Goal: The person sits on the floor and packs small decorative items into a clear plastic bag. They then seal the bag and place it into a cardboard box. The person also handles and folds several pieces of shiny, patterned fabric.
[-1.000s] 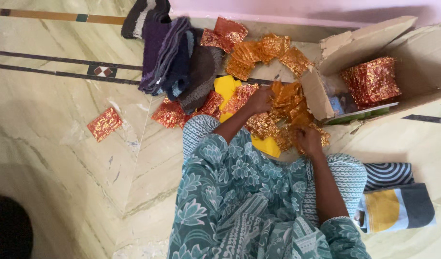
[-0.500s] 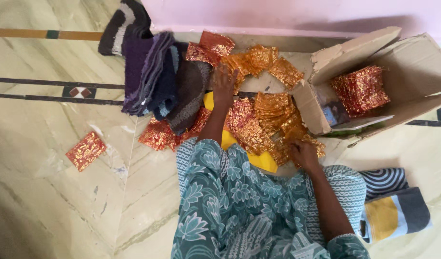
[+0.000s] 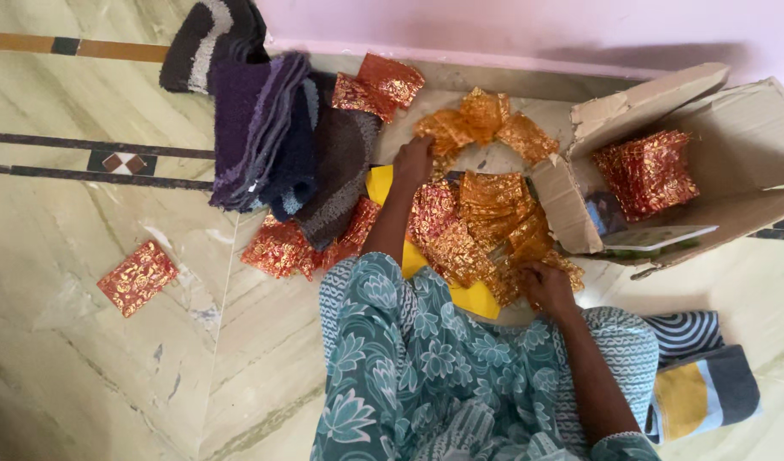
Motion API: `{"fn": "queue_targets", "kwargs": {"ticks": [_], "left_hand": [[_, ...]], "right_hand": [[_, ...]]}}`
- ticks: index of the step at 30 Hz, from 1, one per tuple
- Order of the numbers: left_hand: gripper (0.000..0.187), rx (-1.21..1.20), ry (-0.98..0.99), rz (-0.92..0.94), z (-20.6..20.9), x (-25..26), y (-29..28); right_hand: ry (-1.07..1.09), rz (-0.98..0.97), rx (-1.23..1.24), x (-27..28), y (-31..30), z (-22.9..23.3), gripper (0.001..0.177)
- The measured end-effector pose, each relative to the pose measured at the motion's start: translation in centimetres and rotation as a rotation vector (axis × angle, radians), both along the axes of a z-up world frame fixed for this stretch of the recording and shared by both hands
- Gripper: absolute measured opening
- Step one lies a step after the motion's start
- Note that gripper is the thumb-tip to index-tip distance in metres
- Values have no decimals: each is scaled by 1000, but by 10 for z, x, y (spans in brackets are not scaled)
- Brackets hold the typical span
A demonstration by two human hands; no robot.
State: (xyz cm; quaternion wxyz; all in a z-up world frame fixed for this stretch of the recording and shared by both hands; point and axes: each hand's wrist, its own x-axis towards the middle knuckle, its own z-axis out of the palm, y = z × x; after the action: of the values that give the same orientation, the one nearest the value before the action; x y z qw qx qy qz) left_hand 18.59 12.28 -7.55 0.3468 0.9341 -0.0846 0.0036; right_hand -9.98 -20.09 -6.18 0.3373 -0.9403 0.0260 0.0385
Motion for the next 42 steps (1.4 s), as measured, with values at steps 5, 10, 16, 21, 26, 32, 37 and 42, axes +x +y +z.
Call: {"fn": "queue_targets", "kwargs": {"ticks": [5,10,16,21,26,32,37,42], "left_hand": [[32,-253,-155,-30,36,-10,-28],[47,-239,22,-153,72,-26,-29],[33,-93,111,-256,44,-22,-10],[35,-144,163,-13,7,3,11],[50,-310,-65,193,-31,25,21],[59,-803,-164,111,-60,61,45],[58,-330,-5,304,-60,77,39],[64,258,-109,271,-35,94,17]], "right_hand": [[-25,25,-21,-1,-9,-13,25],[-126,74,-122,0,-16,-24,28],[-121,86,-100,-3,-6,-7,26],[-196,113,-95,-5,-1,4,27],[-65,83,-59,-4,-2,1,24],[-11,82,-76,1,0,-3,24],[278,-30,-84,1,6,10,25],[94,75,-20,1,5,10,26]]}}
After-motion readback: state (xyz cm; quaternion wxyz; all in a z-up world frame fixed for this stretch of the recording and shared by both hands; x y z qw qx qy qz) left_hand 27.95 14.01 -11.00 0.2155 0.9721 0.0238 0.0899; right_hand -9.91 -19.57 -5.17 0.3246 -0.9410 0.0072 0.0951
